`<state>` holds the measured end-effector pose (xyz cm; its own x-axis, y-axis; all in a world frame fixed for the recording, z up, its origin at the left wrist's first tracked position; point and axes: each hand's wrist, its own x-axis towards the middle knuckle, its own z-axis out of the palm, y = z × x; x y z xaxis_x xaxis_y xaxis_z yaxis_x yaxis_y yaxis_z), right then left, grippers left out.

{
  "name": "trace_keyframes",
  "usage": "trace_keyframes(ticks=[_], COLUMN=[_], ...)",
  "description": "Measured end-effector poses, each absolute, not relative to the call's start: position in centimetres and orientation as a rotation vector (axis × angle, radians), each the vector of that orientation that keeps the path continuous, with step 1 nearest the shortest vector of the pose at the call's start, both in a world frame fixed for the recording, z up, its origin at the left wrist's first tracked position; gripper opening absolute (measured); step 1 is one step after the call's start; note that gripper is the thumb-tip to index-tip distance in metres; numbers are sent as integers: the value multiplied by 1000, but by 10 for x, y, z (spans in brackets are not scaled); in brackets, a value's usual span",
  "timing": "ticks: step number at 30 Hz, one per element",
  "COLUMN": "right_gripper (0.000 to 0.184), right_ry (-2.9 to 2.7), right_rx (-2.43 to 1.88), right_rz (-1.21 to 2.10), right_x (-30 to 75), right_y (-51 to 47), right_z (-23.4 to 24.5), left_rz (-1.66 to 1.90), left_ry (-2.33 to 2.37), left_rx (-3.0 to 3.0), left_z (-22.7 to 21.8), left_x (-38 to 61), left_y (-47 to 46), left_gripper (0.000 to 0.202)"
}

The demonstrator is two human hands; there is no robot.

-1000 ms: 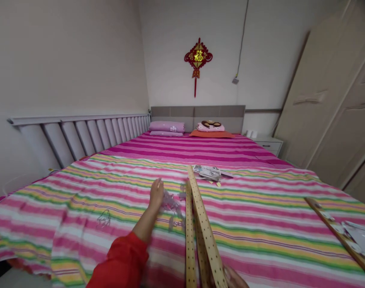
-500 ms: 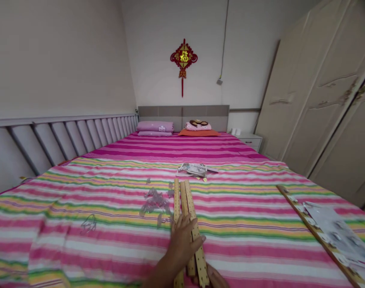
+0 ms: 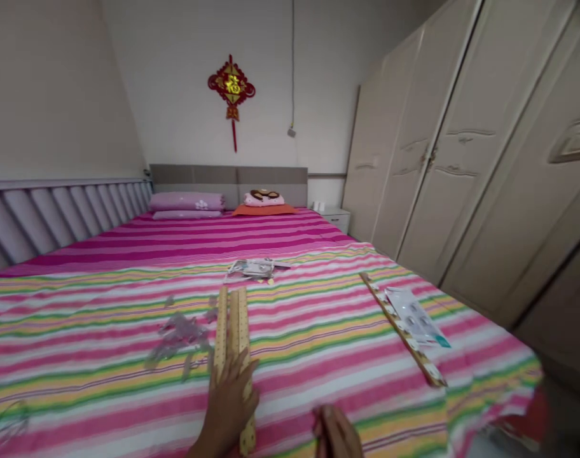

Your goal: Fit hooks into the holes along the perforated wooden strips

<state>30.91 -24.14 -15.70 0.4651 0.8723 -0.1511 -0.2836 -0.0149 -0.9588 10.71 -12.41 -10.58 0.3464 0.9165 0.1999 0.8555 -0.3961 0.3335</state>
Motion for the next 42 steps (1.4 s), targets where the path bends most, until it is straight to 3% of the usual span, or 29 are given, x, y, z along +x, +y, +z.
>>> trace_keyframes(ticks=[6,11,20,28,32,38,42], right_gripper=[42,26,2,25,24,19,26], right_ry=[68,109,-34,-156,-179,-365,-521], right_rx=[-1093,-1023,-879,-700,-551,-564,-638], right_rz=[543,812,1137,1406,1565,1702,1717], right_x=[463,527,549,483,423,327,269], right_y=[-271,-274,-277,-266,-252,-216,-176], right_z=[-140,-118,-105,-108,-101,-72,-55], left_rz=[498,466,449,563,646,1075,1209], left_ry=[1667,1680,1703,1624,1564,1374,1133], left_rx=[2545,2597,2602,2491,2311,1696,1169], left_z=[-111,-112,-109,-106,-101,-95,-79], left_x=[106,105,105,106,106,106,108], left_y=[-122,-121,-125,-129,-130,-138,-135], left_gripper=[48,48,48,46,44,48,63])
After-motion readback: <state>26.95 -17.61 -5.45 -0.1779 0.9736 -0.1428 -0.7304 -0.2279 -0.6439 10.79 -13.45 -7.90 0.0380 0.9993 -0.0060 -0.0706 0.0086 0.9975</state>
